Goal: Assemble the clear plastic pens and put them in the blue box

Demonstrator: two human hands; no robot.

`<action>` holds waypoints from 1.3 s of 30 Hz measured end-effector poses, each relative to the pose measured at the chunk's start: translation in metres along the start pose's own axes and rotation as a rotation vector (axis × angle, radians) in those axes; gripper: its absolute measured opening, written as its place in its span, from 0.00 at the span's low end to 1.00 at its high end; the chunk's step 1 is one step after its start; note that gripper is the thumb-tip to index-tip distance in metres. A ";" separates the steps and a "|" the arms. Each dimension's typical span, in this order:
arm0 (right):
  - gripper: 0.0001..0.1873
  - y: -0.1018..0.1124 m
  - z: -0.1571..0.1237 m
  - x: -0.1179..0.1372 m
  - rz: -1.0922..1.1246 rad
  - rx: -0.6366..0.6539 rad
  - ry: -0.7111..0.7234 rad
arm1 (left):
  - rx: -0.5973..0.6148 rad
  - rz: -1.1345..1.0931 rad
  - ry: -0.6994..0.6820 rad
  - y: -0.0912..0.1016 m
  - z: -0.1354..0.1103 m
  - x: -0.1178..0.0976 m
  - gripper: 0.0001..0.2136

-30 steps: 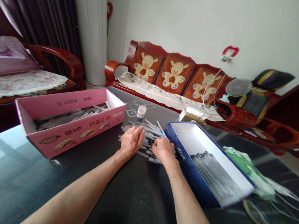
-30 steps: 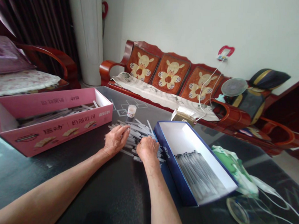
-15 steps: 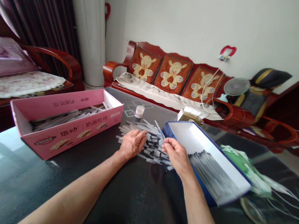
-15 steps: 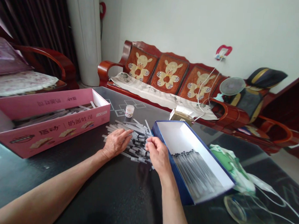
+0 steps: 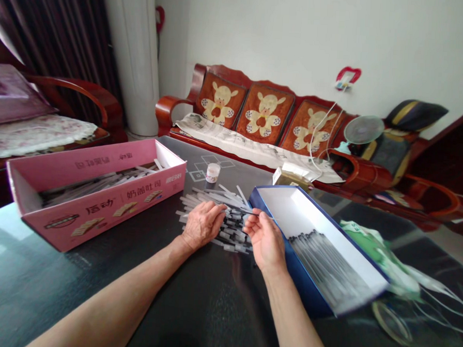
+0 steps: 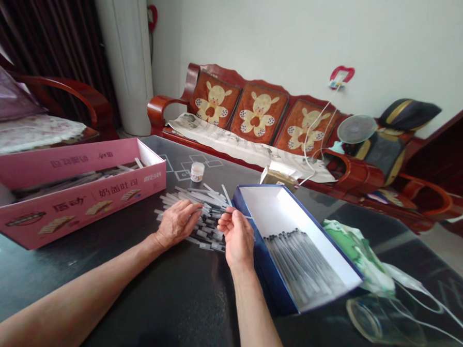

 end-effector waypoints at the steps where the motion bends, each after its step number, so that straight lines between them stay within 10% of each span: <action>1: 0.15 0.001 0.001 -0.001 -0.014 -0.002 0.006 | 0.002 -0.003 0.001 0.000 0.000 0.000 0.11; 32: 0.15 0.001 -0.005 -0.011 -0.417 0.236 0.039 | 0.056 -0.024 -0.159 0.007 -0.001 -0.014 0.14; 39: 0.14 0.000 0.002 0.000 -0.101 -0.003 0.062 | 0.065 0.060 -0.077 0.004 -0.001 -0.011 0.13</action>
Point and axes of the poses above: each hand's wrist, its own z-axis towards the middle knuckle, its own y-axis out of the back of the hand, x = y × z, the point moved 1 cm from there along z, towards the middle knuckle, and after that the axes turned 8 degrees about z, right-handed, at the moved point
